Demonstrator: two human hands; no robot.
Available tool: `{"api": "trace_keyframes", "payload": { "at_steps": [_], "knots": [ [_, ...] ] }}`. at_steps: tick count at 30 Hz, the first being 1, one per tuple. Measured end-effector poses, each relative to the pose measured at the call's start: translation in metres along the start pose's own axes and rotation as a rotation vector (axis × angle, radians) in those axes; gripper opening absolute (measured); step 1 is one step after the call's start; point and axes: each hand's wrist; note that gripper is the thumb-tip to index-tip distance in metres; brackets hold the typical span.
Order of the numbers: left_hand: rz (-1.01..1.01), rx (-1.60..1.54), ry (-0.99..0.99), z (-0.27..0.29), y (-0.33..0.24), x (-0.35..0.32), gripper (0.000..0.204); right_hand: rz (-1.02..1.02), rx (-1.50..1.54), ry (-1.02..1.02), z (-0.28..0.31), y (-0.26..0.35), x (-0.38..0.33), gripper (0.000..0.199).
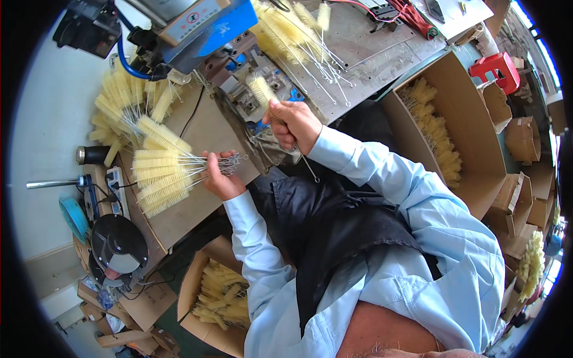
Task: Assembling and processing yellow brush components using an industrial press machine.
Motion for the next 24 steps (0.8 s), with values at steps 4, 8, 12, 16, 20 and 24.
{"api": "trace_keyframes", "payload": {
  "at_steps": [4, 8, 12, 16, 20, 24],
  "knots": [
    [-0.038, 0.028, 0.022, 0.007, 0.0, 0.002, 0.033, -0.023, 0.063, 0.005, 0.008, 0.014, 0.001, 0.04],
    [-0.045, 0.021, 0.046, 0.007, 0.002, 0.003, 0.033, -0.066, 0.085, 0.004, 0.014, 0.017, 0.007, 0.039],
    [-0.034, 0.057, 0.031, 0.002, 0.001, 0.0, 0.03, -0.074, 0.064, 0.011, 0.016, 0.02, 0.009, 0.038],
    [-0.057, 0.11, 0.023, 0.001, 0.002, -0.001, 0.027, -0.139, 0.135, 0.002, 0.019, 0.027, 0.016, 0.038],
    [-0.055, 0.104, 0.027, 0.001, 0.002, -0.002, 0.026, -0.071, 0.074, -0.019, 0.023, 0.024, 0.016, 0.035],
    [-0.05, 0.09, 0.046, 0.002, 0.002, -0.001, 0.025, -0.079, 0.053, -0.022, 0.023, 0.027, 0.015, 0.032]
  ]
}}
Point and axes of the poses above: each hand's wrist, its own x-axis towards the middle knuckle, its own z-axis out of the back of the hand, y = z × x, and after that the axes turned 9 degrees about -x, right-handed
